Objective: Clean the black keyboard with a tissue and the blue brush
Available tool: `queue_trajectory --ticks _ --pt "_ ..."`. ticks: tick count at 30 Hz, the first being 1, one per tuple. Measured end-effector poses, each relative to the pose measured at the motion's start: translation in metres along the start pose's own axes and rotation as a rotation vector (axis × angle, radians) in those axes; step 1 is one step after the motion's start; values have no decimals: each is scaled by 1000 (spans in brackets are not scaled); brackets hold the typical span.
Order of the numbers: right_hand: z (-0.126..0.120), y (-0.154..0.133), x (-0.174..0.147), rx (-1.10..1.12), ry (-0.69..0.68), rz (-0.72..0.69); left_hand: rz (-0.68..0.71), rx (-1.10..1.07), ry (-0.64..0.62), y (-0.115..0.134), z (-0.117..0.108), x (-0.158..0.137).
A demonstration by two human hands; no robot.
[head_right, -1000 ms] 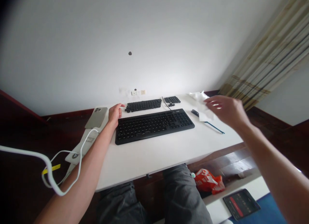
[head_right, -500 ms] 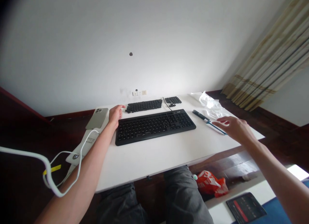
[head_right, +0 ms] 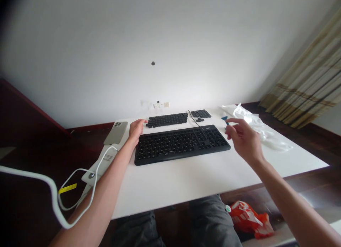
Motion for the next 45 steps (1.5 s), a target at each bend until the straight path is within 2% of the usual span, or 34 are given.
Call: queue_trajectory --ticks 2,5,7,9,11,14,17,22,28,31,36,41,45 --pt "29 -39 24 210 -44 -61 -1 0 -2 1 0 -1" --pt "81 -92 55 525 -253 -66 -4 -15 -9 2 0 -2" --pt "114 -122 66 644 -341 -87 -13 -30 -11 1 0 -1" --pt "143 -148 67 587 -370 -183 -25 -42 -7 -1 0 0" --pt "167 -167 60 455 -320 -259 -34 -53 3 -2 0 2" --pt "195 -189 37 433 -439 -401 -26 -55 12 -4 -1 3" --pt "206 -195 21 522 -554 -453 -38 -54 -12 -7 -1 4" --pt "215 -176 30 698 -729 -244 -40 -21 -86 -8 3 5" --pt "231 -173 30 777 -903 -191 -35 -78 -52 -2 3 2" --pt "237 -182 20 834 -912 -175 -41 -135 -22 0 1 2" --pt "245 -200 -4 855 -919 -247 -3 -159 -23 0 0 4" --pt "244 -206 -25 667 -893 -388 -1 -22 1 -3 0 6" --pt "238 -208 -29 589 -874 -431 38 73 -15 -2 2 9"
Point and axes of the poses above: each hand's wrist, its own x-axis towards the middle knuckle, its own z-axis out of the palm, y = z × x, the point moved 5 cm from there along x, towards the middle knuckle, and after that the axes turned 10 degrees about -x, right-handed, at the moved point
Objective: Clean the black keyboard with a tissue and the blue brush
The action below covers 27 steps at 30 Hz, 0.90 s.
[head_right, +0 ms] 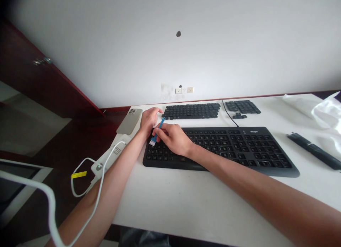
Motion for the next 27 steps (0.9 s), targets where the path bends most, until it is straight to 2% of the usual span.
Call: queue_trajectory --ticks 4,8,12,16,19,23,27 --pt "2 -6 -1 -33 -64 -63 4 4 -4 0 0 0" --pt "-1 -5 -2 -16 -10 -63 10 18 -6 1 0 0" --pt "1 -4 -3 -34 -67 -70 27 7 -15 1 0 0" --pt "-1 -6 -3 -30 -31 -77 40 2 -24 1 0 0" --pt "2 -8 -5 -64 -69 -91 40 -2 -22 1 0 0" --pt "0 -8 -6 -90 -27 -107 41 -1 -23 2 0 0" --pt "1 -8 -7 -88 -51 -108 47 -17 -27 2 0 0"
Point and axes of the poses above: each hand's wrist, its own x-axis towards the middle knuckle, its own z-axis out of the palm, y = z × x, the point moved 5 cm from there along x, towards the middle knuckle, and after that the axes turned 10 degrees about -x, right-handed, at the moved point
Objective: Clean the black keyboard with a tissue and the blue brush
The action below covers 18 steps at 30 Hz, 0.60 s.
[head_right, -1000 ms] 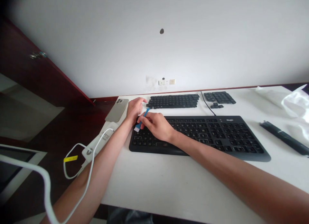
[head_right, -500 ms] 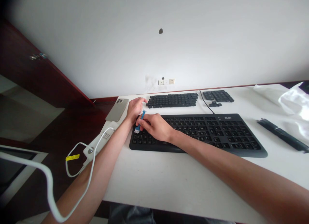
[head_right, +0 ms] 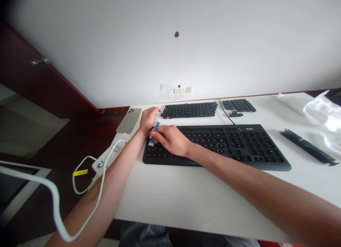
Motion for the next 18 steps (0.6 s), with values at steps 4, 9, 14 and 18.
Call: queue_trajectory --ticks 4,9,14,18 --pt "-1 0 0 -3 26 15 7 -3 -5 1 0 -1" --pt "0 -3 -1 -20 12 -9 -7 24 1 2 0 -2" --pt "0 -4 -1 -27 23 -67 12 15 -12 3 1 -1" --pt "-2 -2 -1 -48 58 -65 34 10 -20 2 1 0"
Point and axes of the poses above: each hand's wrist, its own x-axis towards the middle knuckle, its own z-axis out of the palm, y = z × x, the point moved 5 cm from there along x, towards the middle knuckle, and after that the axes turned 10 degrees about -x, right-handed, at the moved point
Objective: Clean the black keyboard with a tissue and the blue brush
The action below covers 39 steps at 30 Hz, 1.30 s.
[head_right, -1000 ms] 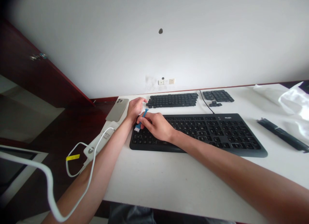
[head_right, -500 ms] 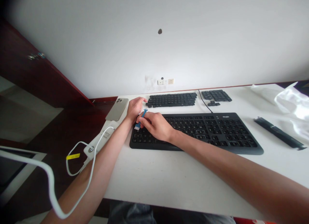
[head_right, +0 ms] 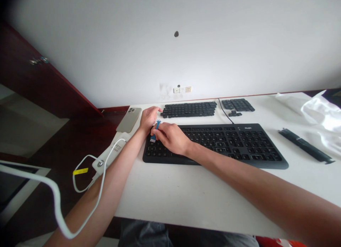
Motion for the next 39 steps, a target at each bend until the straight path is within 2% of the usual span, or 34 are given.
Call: queue_trajectory --ticks 3,7,12,15,20,24,26,29,35,39 --pt "1 -1 -1 22 -15 -44 0 22 -5 -1 0 0" --pt "-3 -2 -2 -3 66 -49 10 5 -1 -2 0 0" --pt "1 -6 -3 -46 17 -115 13 -26 -16 -3 0 -1" --pt "0 -6 -4 -73 70 -128 6 -31 -23 -2 0 -2" --pt "4 -8 -5 -103 8 -167 -12 -2 -9 0 0 -2" --pt "-1 -6 -4 -71 87 -118 1 5 -11 1 0 -1" --pt "1 -5 -4 -78 61 -114 -1 3 -11 0 0 -1" --pt "3 -10 -5 -41 21 -191 3 -18 -18 -2 0 0" --pt "-5 -10 -7 -104 163 -156 19 -9 -22 -4 -1 0" --pt "0 -9 -7 -152 92 -170 5 -45 -26 -4 0 -1"
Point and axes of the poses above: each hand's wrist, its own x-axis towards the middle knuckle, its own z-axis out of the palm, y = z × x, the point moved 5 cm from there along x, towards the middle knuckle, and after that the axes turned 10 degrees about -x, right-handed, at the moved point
